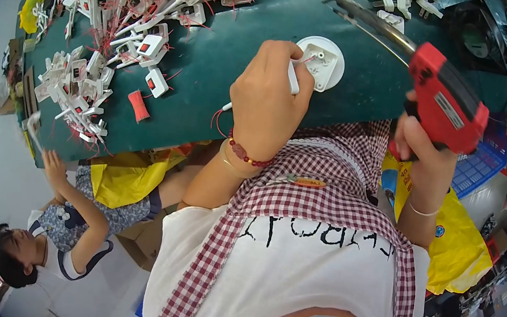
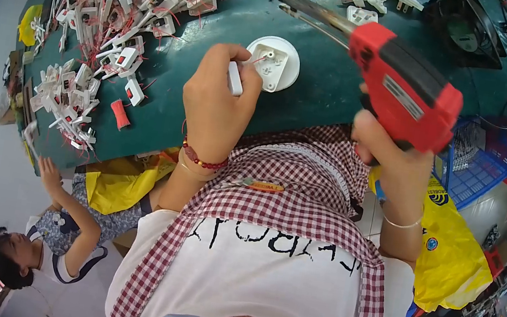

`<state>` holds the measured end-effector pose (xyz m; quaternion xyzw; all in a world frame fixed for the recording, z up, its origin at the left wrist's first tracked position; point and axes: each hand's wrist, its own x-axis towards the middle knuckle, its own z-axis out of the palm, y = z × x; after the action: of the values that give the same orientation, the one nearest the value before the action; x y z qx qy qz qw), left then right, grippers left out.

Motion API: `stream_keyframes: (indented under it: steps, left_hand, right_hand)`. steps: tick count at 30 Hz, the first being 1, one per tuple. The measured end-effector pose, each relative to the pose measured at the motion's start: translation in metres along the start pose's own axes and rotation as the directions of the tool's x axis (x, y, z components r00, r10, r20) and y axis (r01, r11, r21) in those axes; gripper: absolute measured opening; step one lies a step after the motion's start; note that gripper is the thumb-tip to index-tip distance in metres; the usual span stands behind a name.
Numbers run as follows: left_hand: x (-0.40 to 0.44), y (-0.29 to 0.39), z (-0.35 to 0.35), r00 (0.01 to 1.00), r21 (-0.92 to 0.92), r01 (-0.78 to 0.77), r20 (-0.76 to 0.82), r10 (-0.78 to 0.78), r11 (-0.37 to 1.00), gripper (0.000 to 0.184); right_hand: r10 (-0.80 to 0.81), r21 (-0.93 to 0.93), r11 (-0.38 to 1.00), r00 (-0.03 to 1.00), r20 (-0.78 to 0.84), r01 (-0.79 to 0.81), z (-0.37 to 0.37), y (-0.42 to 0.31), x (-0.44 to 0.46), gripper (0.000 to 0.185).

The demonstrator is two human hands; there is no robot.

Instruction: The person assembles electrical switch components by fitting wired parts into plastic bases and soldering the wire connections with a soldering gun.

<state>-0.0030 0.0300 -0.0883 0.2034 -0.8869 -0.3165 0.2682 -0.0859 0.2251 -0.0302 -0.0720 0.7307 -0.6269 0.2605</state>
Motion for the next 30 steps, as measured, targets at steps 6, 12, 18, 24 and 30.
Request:
stream_keyframes:
  steps: [6, 12, 18, 24, 30]
  left_hand:
    - [0.009, 0.005, -0.013, 0.995, 0.18, -0.055, 0.098, 0.037, 0.982, 0.009]
    - [0.021, -0.001, -0.014, 0.987, 0.1, -0.111, 0.13, 0.098, 0.989, 0.01]
    - [0.024, -0.014, -0.006, 0.97, -0.092, -0.111, 0.207, 0.128, 0.99, 0.011]
    - [0.011, -0.006, -0.006, 0.976, -0.059, -0.026, 0.213, 0.038, 0.998, 0.01]
    - [0.014, -0.006, -0.01, 0.981, -0.117, 0.021, 0.195, 0.002, 0.993, 0.011]
  right_hand:
    - [-0.027, 0.008, 1.0, 0.999, -0.017, 0.027, -0.012, -0.001, -0.024, 0.035]
    - [-0.047, 0.062, 0.997, 0.999, -0.02, 0.048, -0.016, 0.003, -0.031, 0.038]
    - [0.015, 0.166, 0.986, 0.999, -0.035, -0.009, -0.013, 0.008, -0.033, 0.036]
    - [0.064, 0.143, 0.988, 0.998, -0.007, -0.062, -0.013, 0.009, -0.04, 0.035]
    - [0.03, 0.174, 0.984, 0.999, -0.033, -0.024, -0.015, 0.012, -0.043, 0.036]
